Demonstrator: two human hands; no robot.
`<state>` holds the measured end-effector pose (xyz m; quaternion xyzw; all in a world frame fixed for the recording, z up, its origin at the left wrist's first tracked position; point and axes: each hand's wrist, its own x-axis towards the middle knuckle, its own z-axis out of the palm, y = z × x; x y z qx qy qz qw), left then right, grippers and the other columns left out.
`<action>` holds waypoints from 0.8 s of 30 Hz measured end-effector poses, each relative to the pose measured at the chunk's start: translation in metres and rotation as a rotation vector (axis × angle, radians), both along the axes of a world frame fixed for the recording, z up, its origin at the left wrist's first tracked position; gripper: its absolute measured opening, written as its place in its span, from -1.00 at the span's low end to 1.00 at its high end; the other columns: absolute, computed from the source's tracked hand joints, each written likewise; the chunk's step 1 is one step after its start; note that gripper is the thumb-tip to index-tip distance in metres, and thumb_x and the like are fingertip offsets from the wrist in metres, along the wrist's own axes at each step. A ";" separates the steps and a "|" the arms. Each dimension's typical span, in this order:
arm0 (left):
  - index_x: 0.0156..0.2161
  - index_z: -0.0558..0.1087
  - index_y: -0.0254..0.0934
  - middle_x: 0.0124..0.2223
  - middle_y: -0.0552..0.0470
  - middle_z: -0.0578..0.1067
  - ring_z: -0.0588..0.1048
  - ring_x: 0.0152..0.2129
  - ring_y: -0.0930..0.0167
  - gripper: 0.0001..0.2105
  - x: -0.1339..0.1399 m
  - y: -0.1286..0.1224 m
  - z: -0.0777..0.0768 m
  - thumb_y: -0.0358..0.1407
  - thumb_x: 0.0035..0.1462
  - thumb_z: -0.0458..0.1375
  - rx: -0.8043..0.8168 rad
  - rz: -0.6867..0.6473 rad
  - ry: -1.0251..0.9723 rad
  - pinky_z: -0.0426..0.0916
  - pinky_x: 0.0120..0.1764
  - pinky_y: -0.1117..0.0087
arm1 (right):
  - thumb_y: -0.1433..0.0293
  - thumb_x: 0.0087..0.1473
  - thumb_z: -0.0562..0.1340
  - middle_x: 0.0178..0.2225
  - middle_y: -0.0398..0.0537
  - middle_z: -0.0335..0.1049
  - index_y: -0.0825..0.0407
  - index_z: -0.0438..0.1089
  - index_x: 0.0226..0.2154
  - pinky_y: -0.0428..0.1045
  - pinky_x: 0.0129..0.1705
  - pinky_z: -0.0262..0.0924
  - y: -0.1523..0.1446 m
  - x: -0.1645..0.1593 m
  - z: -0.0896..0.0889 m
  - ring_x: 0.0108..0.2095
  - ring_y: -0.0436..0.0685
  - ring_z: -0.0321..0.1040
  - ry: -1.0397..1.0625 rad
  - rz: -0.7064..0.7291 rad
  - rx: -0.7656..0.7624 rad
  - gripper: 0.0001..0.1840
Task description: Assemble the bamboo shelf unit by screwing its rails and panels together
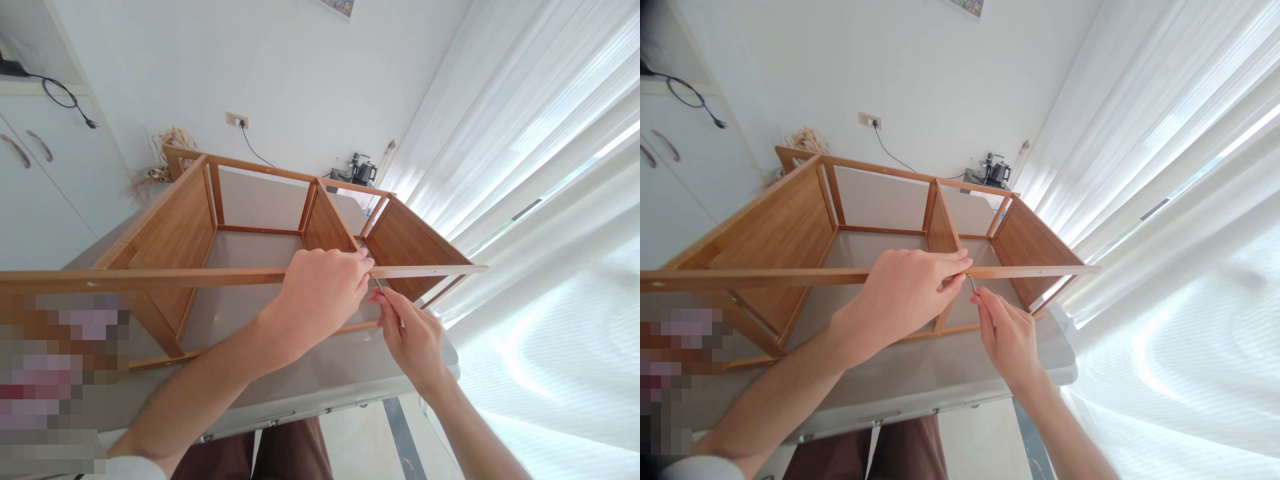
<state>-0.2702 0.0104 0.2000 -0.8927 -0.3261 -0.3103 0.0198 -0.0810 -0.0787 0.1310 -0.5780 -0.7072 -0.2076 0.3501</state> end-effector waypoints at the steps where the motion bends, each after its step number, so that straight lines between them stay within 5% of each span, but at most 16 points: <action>1: 0.02 0.56 0.00 -0.02 0.29 0.61 0.64 -0.37 0.33 -0.73 0.000 0.000 0.000 -0.29 0.28 0.10 0.000 0.002 0.001 0.28 -0.55 0.33 | 0.56 0.26 0.17 -0.36 -0.17 0.55 0.02 0.39 -0.08 -0.17 -0.36 0.32 0.000 0.000 0.000 -0.47 -0.07 0.47 -0.005 0.000 -0.001 -0.78; 12: 0.01 0.56 -0.02 -0.03 0.21 0.62 0.64 -0.34 0.33 -0.72 0.000 0.000 0.001 -0.30 0.30 0.08 -0.030 -0.003 0.010 0.27 -0.53 0.36 | 0.54 0.27 0.16 -0.38 -0.17 0.54 0.01 0.41 -0.10 -0.19 -0.38 0.28 0.001 0.000 0.004 -0.43 -0.07 0.49 -0.015 0.009 -0.011 -0.79; 24: 0.02 0.56 -0.02 0.00 0.16 0.61 0.64 -0.31 0.33 -0.72 0.000 -0.001 0.002 -0.30 0.32 0.07 -0.060 -0.007 0.018 0.27 -0.51 0.36 | 0.53 0.30 0.06 -0.34 -0.13 0.52 0.02 0.40 -0.11 -0.17 -0.44 0.16 -0.006 0.012 0.040 -0.46 -0.08 0.43 -0.304 0.002 -0.141 -0.76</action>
